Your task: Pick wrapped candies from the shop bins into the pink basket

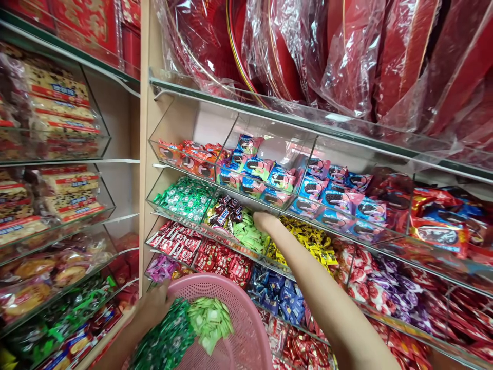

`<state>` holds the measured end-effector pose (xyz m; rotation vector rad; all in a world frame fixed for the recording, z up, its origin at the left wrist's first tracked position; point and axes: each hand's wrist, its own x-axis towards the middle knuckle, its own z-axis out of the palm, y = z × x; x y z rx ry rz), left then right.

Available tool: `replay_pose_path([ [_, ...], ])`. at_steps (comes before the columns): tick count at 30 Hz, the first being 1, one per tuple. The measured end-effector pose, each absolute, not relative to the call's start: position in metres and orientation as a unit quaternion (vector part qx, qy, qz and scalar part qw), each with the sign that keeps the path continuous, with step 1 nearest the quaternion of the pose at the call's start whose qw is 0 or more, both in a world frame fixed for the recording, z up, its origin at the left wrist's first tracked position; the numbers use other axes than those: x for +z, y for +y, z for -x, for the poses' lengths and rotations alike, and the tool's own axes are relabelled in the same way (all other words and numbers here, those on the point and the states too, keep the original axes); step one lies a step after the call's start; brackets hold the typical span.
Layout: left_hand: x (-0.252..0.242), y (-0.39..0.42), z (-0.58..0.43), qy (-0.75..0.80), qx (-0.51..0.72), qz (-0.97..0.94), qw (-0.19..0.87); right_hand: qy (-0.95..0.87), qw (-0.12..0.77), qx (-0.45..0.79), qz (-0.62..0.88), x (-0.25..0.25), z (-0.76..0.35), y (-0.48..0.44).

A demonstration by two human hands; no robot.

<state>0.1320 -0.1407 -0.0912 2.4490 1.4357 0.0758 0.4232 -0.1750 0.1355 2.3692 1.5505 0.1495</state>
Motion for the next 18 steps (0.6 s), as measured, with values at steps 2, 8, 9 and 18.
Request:
replay_pose_path([
  [2, -0.089, -0.141, -0.133, 0.495, 0.03, -0.855, 0.154, 0.539, 0.189, 0.027, -0.821, 0.138, -0.416, -0.184],
  [8, -0.086, -0.14, -0.136, 0.489, 0.031, -0.857, 0.161, 0.555, 0.222, 0.011, -0.802, 0.145, -0.396, -0.205],
  [9, -0.086, -0.14, -0.137, 0.488, 0.031, -0.857, 0.16, 0.559, 0.221, 0.009, -0.799, 0.144, -0.394, -0.208],
  [18, -0.091, -0.141, -0.14, 0.475, 0.027, -0.864, 0.163, 0.607, 0.138, 0.03, -0.782, 0.152, -0.39, -0.228],
])
